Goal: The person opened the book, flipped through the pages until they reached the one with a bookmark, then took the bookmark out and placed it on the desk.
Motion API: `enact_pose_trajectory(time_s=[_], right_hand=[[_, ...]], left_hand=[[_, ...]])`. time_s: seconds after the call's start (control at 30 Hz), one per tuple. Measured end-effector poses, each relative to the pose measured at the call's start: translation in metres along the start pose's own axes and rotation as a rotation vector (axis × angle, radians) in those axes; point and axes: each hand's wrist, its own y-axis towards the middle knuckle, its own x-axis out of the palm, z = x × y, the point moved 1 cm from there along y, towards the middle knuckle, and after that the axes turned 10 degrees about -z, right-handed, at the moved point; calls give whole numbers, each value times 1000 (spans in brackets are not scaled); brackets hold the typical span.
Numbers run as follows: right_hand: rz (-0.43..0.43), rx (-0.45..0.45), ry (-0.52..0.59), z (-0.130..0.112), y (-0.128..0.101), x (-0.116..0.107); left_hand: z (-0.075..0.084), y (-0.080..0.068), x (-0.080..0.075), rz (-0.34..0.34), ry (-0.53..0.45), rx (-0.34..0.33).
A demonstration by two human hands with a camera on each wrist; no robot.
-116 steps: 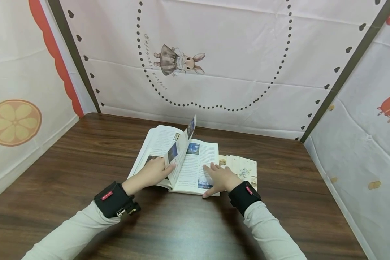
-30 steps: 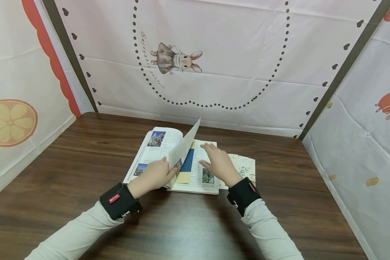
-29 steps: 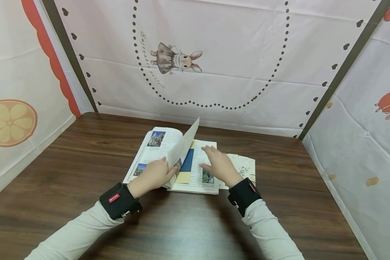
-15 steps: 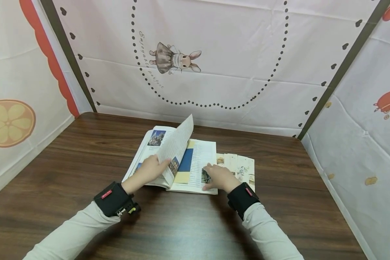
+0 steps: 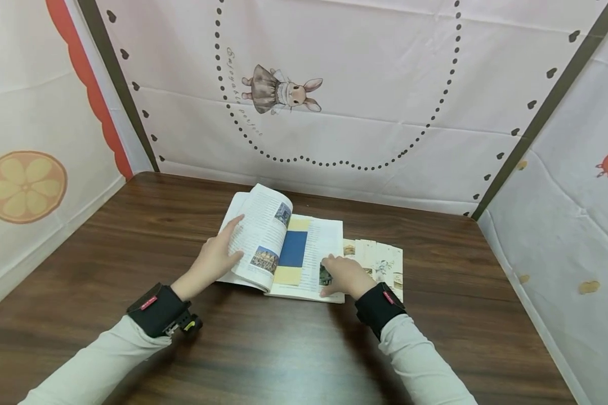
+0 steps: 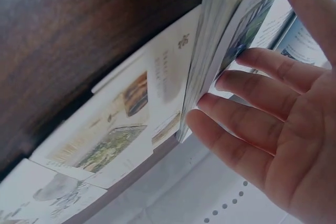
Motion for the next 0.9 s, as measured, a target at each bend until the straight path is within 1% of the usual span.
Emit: enact_pose_trajectory(time_s=[0.13,0.2,0.27,0.33,0.4,0.47,0.5,0.53,0.6,0.67,0.73,0.8,0.87,0.9], right_hand=[[13,-28,1,-1,-2,-2],[13,-33,7,-1,-2,-1],[14,-33,10,-1,-2,0],[8,-14,23,0,-1,1],[11,-7,18,1,-1,2],[9,-3,16,1,-2,3],[7,-3,17,1,-2,2],[5,-4,18,1,-2,2],[0,-3,16,0,-2,1],[-6,-5,7,0,0,0],[-7,-17,-4,0,2,-2],[4,-42,-6,0,5,-5],[33,-71,22,-1,9,-9],[53,-77,57,-1,11,-11]], left_hand=[[3,3,4,-21,220,14],[6,4,5,-29,318,48],[9,5,7,-57,396,115],[13,5,10,-127,450,208],[17,5,13,-218,473,300],[20,4,15,-299,484,370],[21,3,17,-328,492,395],[21,3,18,-339,496,415],[22,3,20,-327,503,427],[23,3,22,-292,501,419],[23,4,23,-259,491,394],[24,5,24,-245,472,359],[25,5,25,-238,454,337],[25,5,25,-234,446,331]])
